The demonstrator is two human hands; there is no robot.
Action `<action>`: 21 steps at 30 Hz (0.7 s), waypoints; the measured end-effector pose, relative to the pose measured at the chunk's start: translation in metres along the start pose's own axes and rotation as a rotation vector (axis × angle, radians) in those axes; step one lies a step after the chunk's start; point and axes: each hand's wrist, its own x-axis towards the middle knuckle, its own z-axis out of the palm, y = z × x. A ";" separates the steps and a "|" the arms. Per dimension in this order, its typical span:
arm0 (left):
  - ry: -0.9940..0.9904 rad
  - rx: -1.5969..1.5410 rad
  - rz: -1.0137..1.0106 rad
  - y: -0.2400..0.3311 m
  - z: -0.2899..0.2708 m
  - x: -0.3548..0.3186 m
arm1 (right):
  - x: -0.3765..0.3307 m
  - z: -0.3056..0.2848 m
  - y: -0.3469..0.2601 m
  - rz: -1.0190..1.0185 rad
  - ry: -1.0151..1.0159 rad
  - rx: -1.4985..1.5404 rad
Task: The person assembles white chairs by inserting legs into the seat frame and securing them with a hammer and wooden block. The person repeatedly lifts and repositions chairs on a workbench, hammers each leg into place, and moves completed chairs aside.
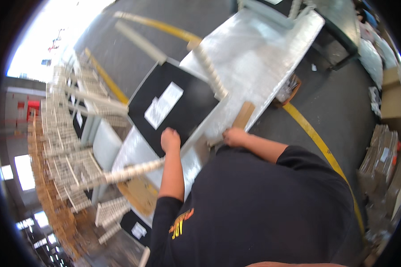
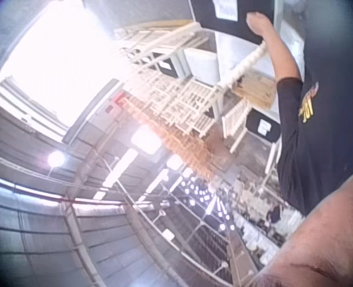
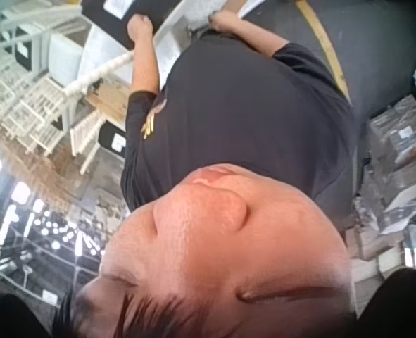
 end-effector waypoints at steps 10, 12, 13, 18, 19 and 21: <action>-0.015 -0.557 0.112 0.015 -0.034 -0.013 | 0.005 -0.058 -0.059 -0.199 0.094 0.489; -0.132 -0.847 0.002 0.027 -0.036 -0.030 | 0.004 -0.076 -0.074 -0.109 0.035 0.707; -0.171 -0.927 0.015 0.033 -0.038 -0.037 | 0.006 -0.081 -0.077 -0.054 0.017 0.874; -0.240 -1.168 0.130 0.049 -0.042 -0.063 | 0.014 -0.090 -0.086 -0.009 -0.141 1.190; -0.267 -1.141 0.144 0.048 -0.043 -0.065 | 0.015 -0.091 -0.088 -0.011 -0.193 1.217; -0.290 -1.104 0.135 0.040 -0.045 -0.077 | 0.015 -0.087 -0.097 0.015 -0.299 1.189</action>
